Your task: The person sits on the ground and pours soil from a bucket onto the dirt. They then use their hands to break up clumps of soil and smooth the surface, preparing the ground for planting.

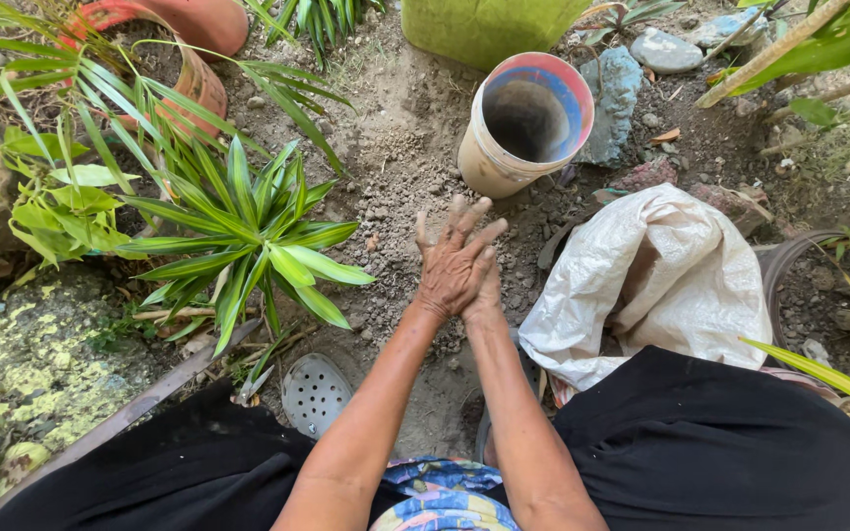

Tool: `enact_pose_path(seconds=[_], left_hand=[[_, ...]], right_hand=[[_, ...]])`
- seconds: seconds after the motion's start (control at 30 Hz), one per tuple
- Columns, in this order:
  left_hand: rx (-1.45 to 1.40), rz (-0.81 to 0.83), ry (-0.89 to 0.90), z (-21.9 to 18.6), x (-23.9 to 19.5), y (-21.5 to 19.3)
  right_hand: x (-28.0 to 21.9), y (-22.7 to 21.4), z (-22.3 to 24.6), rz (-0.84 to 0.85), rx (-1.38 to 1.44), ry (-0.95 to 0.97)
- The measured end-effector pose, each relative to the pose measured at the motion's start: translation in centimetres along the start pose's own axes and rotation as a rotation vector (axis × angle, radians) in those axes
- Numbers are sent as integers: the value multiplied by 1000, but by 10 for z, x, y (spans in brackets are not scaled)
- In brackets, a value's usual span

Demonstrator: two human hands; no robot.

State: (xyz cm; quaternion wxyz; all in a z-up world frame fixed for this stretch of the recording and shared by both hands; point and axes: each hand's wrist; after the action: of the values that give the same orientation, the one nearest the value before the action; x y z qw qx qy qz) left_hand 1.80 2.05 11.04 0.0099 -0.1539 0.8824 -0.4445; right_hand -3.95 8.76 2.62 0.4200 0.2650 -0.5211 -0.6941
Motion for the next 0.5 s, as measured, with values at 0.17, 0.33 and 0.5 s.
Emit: enact_pose_path(seconds=[0.17, 0.33, 0.5], left_hand=[[-175, 187, -76, -5, 4, 2], [-927, -160, -70, 25, 10, 4], [-874, -22, -122, 45, 13, -6]], right_hand=[[-4, -22, 0, -34, 222, -96], [-6, -36, 6, 328, 211, 10], [4, 10, 17, -432, 29, 237]])
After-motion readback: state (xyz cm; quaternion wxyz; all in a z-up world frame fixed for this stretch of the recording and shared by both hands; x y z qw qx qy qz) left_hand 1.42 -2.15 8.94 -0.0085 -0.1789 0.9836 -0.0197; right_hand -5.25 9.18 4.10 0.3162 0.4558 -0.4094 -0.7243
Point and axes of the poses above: each hand's wrist, its own x-axis towards the middle knuckle, its own y-axis out of the palm, z = x × y, and after that the axes turned 15 degrees about z, right-handed
